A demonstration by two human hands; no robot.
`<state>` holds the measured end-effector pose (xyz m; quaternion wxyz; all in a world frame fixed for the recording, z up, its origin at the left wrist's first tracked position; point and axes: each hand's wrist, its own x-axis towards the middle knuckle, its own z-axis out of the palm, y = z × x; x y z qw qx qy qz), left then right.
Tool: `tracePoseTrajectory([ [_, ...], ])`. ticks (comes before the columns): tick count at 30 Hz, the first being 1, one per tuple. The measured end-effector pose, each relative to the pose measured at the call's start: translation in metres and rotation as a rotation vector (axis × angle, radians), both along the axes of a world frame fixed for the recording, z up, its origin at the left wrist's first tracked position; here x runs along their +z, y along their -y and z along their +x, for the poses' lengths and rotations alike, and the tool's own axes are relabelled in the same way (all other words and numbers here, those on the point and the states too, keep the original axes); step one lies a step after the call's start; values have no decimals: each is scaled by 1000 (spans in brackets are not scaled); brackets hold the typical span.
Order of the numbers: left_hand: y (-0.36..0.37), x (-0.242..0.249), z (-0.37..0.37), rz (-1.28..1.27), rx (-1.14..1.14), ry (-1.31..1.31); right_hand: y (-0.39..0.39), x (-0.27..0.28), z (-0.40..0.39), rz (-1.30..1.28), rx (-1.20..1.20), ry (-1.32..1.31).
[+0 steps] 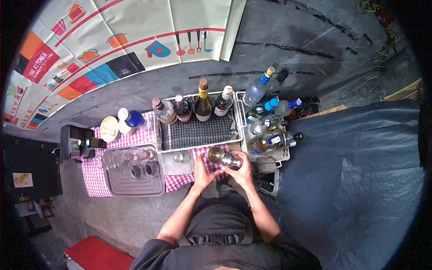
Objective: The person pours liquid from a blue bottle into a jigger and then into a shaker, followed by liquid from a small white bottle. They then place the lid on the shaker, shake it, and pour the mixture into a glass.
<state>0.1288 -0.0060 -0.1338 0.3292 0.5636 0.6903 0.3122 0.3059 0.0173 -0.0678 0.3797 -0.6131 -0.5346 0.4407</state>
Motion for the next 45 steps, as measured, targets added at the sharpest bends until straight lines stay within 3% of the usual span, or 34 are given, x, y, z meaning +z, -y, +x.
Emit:
tracePoseTrajectory([
  [6,-20,-32,21,111,39,-7,-23,7,-8,-38,99,187],
  [8,-24,-34,24,218,81,69,-31,-5,-9,168,215,218],
  [16,-16,-6,12,441,-56,198,-32,22,-18,186,374,223],
  [24,21,53,-19,266,-167,430,0,91,-29,134,487,193],
  [29,35,80,-41,284,-222,473,17,119,-48,172,528,257],
  [41,82,93,-93,154,-282,648,71,145,-96,205,497,237],
  [45,96,99,-100,223,-305,630,86,151,-101,251,512,260],
])
